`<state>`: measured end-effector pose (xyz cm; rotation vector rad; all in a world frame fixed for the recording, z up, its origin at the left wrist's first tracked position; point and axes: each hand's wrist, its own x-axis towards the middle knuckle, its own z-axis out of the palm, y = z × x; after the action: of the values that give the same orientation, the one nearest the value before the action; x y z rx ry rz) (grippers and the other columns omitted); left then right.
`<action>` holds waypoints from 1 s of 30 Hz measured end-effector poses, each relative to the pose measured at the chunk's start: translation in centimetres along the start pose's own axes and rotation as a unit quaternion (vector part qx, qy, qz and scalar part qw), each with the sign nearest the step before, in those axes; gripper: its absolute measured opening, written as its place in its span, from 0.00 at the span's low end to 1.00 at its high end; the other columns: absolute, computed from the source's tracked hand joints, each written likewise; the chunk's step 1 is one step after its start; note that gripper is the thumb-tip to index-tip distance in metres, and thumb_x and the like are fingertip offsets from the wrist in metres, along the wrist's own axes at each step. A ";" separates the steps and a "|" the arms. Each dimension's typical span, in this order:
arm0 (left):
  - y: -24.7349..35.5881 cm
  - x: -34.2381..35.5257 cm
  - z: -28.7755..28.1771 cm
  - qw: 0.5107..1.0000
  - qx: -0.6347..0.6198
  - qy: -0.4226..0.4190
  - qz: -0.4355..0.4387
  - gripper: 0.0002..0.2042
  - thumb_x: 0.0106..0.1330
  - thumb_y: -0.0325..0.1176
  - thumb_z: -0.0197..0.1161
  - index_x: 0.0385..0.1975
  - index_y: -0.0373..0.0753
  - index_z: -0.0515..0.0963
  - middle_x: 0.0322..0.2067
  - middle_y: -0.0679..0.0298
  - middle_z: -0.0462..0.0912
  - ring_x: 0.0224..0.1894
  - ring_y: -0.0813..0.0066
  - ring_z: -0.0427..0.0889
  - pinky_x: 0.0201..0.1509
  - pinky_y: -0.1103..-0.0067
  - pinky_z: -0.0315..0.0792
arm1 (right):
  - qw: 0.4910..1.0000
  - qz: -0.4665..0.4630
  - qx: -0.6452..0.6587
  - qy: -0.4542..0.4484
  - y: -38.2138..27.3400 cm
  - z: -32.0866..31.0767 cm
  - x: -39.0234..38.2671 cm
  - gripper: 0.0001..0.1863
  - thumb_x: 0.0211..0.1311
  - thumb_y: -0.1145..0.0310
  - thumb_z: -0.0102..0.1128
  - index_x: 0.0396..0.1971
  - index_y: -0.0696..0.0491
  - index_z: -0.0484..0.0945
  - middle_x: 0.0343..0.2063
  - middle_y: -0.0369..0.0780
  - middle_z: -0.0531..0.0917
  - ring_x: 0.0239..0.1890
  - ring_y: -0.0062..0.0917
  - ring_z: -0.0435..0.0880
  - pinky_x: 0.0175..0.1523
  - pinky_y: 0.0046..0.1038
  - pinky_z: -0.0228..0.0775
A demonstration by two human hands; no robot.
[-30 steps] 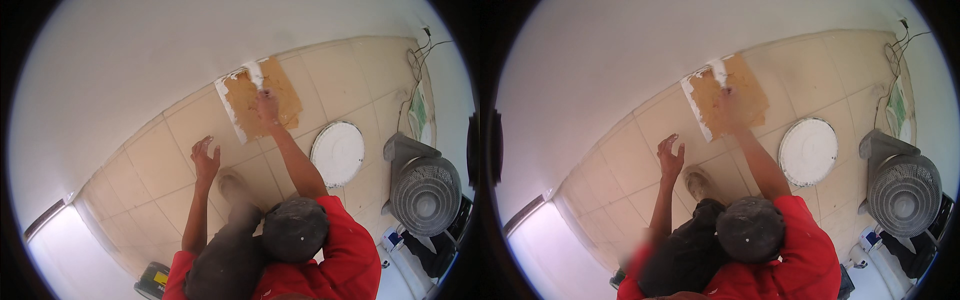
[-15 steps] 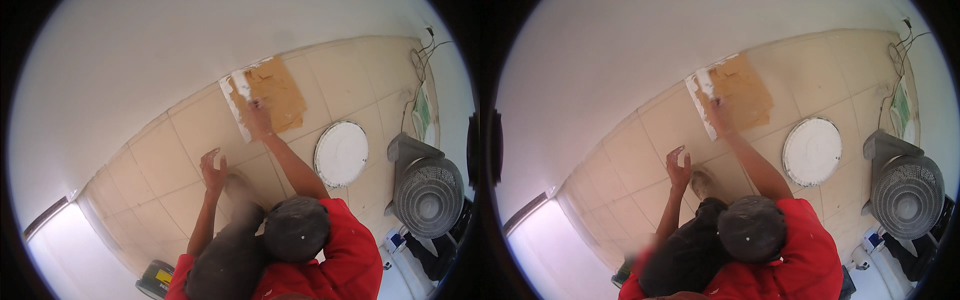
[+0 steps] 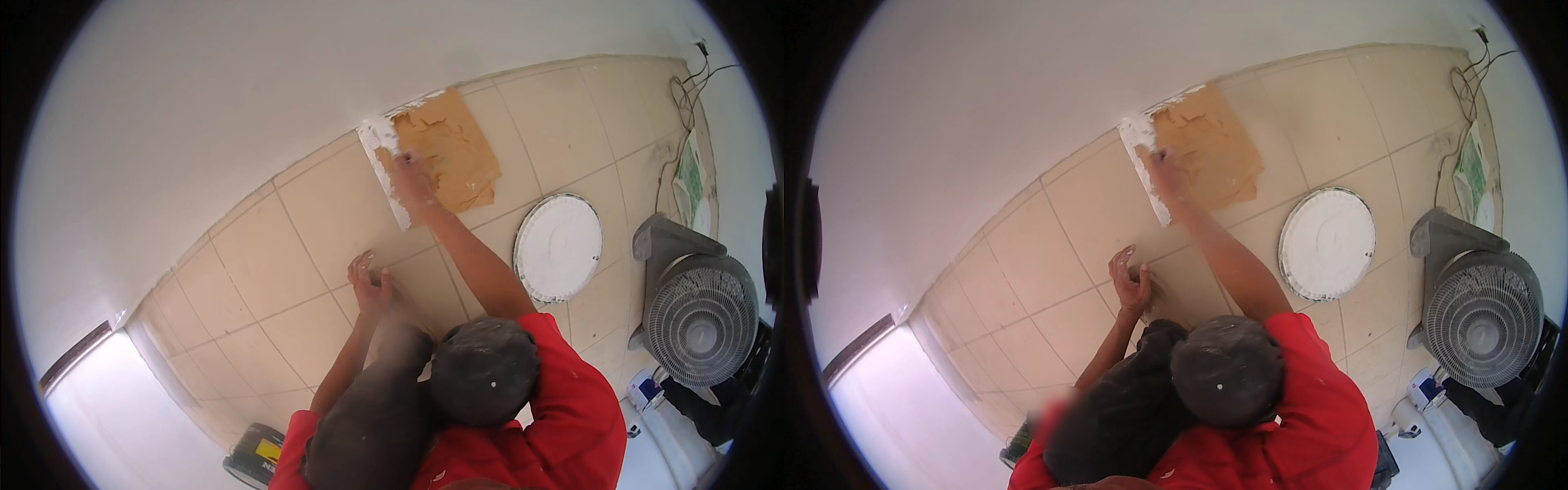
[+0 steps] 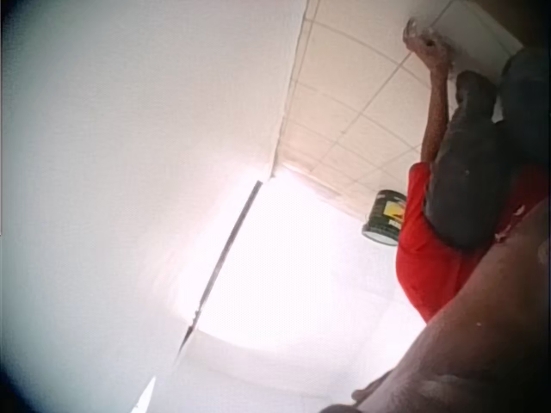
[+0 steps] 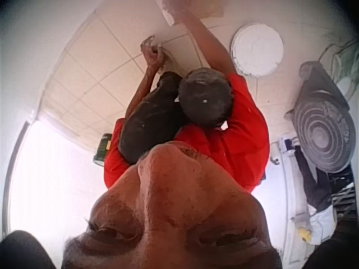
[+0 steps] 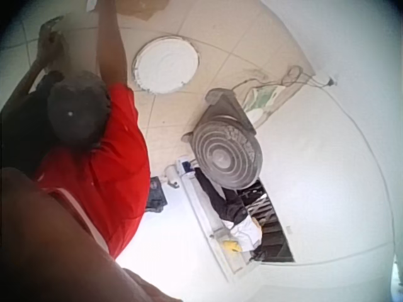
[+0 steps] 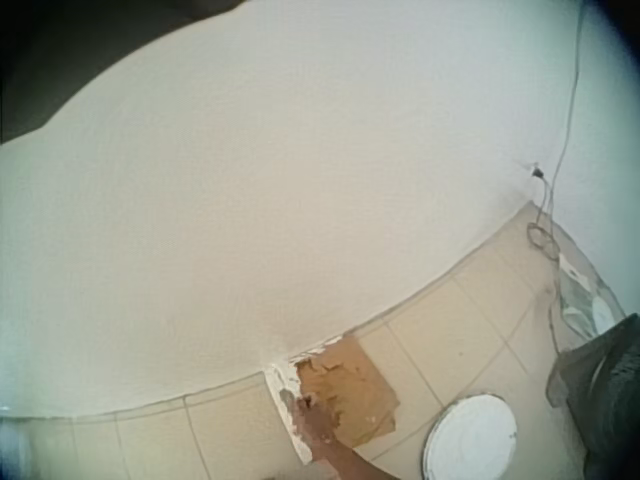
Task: The person kneels on the floor and uses a putty knife to apply white plaster to a damaged section of a tiled wall. They repeatedly scoop plaster from a bucket and smooth it onto the wall surface.
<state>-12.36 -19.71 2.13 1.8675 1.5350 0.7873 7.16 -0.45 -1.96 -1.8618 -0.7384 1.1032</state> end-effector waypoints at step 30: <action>4.5 24.6 6.5 0.959 0.249 -0.110 -0.081 0.33 0.63 0.50 0.67 0.68 0.45 0.75 0.55 0.55 0.67 0.59 0.53 0.65 0.64 0.57 0.58 | 0.999 0.002 -0.029 0.028 -1.6 -6.6 0.8 0.12 0.68 0.63 0.59 0.35 0.59 0.77 0.22 0.40 0.81 0.24 0.25 0.80 0.32 0.33 0.71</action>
<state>-0.66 3.32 3.11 2.0512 1.8247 0.1107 13.29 -1.42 0.87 -1.9361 -0.7419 1.0370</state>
